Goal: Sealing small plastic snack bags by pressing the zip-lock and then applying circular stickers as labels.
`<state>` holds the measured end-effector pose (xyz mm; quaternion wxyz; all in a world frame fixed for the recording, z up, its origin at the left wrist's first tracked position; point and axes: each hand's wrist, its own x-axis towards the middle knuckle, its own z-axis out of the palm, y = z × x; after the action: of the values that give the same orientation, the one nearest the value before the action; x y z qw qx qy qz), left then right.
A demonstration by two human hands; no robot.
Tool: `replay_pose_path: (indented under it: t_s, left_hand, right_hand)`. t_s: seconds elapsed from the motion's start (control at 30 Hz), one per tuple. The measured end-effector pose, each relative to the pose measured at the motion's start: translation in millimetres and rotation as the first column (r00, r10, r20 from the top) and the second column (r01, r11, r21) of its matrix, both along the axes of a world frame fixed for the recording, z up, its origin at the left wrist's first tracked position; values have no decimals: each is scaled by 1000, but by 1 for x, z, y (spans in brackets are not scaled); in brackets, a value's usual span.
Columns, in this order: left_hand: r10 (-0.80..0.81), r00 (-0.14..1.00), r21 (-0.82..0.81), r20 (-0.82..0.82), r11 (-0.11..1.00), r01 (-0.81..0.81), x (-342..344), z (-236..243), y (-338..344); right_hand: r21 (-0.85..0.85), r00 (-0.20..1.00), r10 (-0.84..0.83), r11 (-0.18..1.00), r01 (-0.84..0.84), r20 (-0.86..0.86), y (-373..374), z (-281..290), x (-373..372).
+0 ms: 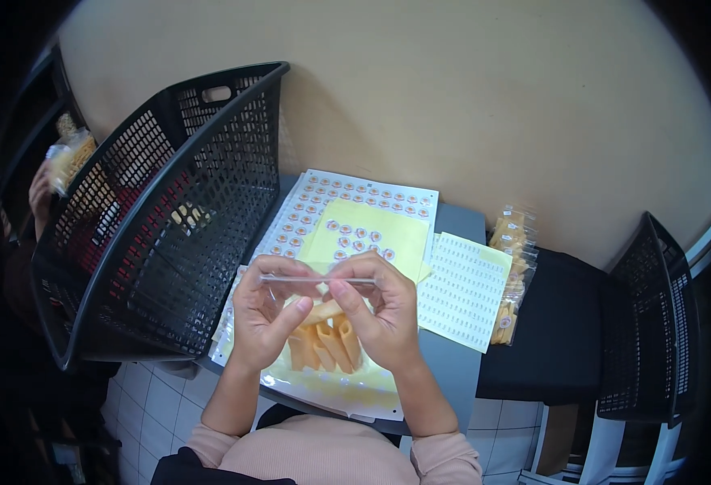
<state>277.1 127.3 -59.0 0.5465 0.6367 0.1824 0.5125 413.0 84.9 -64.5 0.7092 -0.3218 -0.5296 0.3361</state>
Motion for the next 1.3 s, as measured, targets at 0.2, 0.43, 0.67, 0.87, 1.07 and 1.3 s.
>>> replay_pose_path:
  t_s: [0.2, 0.43, 0.67, 0.87, 1.07, 1.3]
  left_hand:
    - [-50, 992, 10, 120, 999, 50, -5, -2, 5]
    - [23, 996, 93, 90, 995, -31, -4, -1, -1]
    - [52, 997, 30, 65, 998, -54, 2, 5, -6]
    - [68, 994, 44, 83, 996, -72, 5, 6, -8]
    - [72, 994, 64, 84, 995, -78, 3, 5, -9]
    - [91, 993, 28, 79, 995, -93, 4, 4, -10]
  right_hand:
    - [19, 990, -84, 996, 82, 110, 0, 2, -4]
    - [103, 967, -158, 985, 140, 199, 2, 2, -5]
    - [98, 968, -171, 983, 155, 183, -3, 3, -3]
    - [93, 974, -179, 982, 167, 142, -4, 3, -5]
    - [126, 966, -195, 977, 174, 171, -4, 2, -5]
    - [144, 963, -196, 975, 171, 182, -2, 0, -5]
